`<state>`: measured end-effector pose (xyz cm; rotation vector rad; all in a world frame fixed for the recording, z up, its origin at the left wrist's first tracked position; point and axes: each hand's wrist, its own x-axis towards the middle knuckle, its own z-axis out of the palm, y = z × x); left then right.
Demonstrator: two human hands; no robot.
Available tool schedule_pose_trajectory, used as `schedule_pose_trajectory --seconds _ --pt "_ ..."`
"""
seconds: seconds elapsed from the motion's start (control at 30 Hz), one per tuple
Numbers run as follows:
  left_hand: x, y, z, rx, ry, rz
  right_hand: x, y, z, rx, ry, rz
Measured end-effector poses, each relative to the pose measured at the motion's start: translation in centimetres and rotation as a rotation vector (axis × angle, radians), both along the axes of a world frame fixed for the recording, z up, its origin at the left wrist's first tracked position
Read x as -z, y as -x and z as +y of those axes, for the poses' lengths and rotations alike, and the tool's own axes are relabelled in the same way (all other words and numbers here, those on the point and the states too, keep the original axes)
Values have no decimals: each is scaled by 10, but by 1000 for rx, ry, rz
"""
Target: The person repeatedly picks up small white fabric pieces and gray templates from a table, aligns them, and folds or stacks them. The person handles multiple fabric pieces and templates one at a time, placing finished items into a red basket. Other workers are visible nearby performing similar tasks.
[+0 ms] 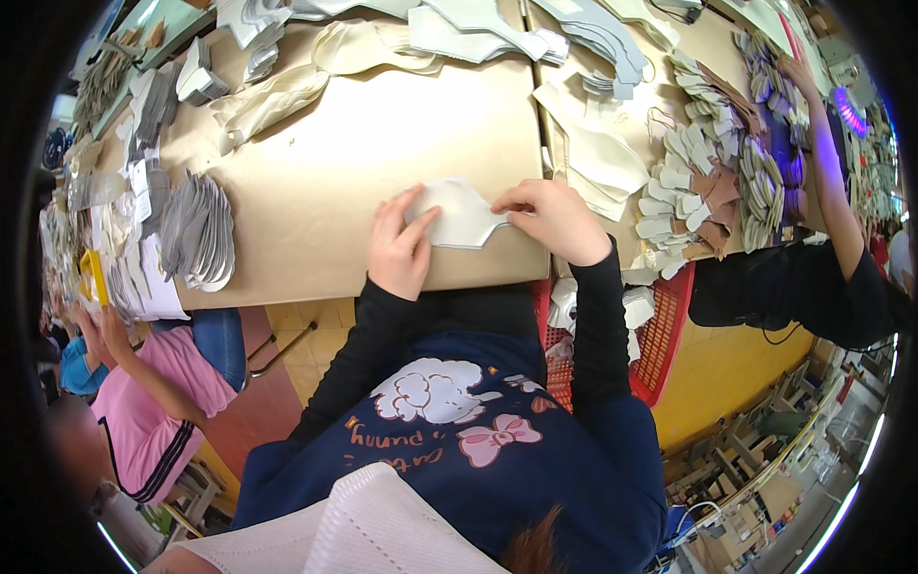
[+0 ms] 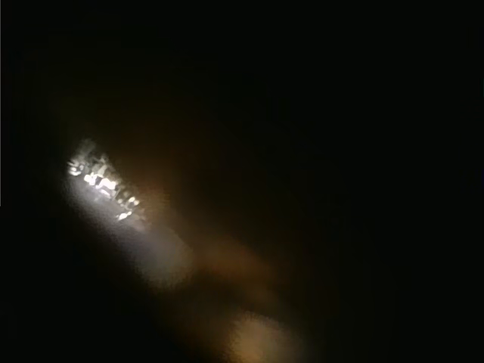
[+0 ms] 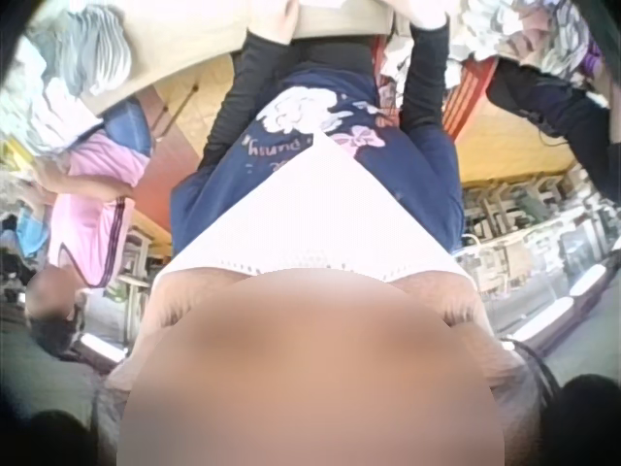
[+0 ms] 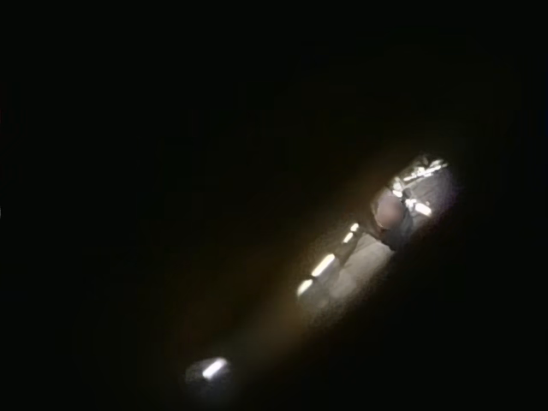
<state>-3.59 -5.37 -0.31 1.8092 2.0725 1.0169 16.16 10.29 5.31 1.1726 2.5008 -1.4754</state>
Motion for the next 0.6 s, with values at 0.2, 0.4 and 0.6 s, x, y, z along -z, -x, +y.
schedule_pose_trajectory --seconds 0.2,0.4,0.6 --pt "3 -32 18 51 -31 -24 1 3 -8 -21 -155 -86" --pt "3 -24 15 109 56 51 2 -6 -10 92 -158 87" --pt "0 10 16 210 96 54 -1 -23 -19 371 101 172"
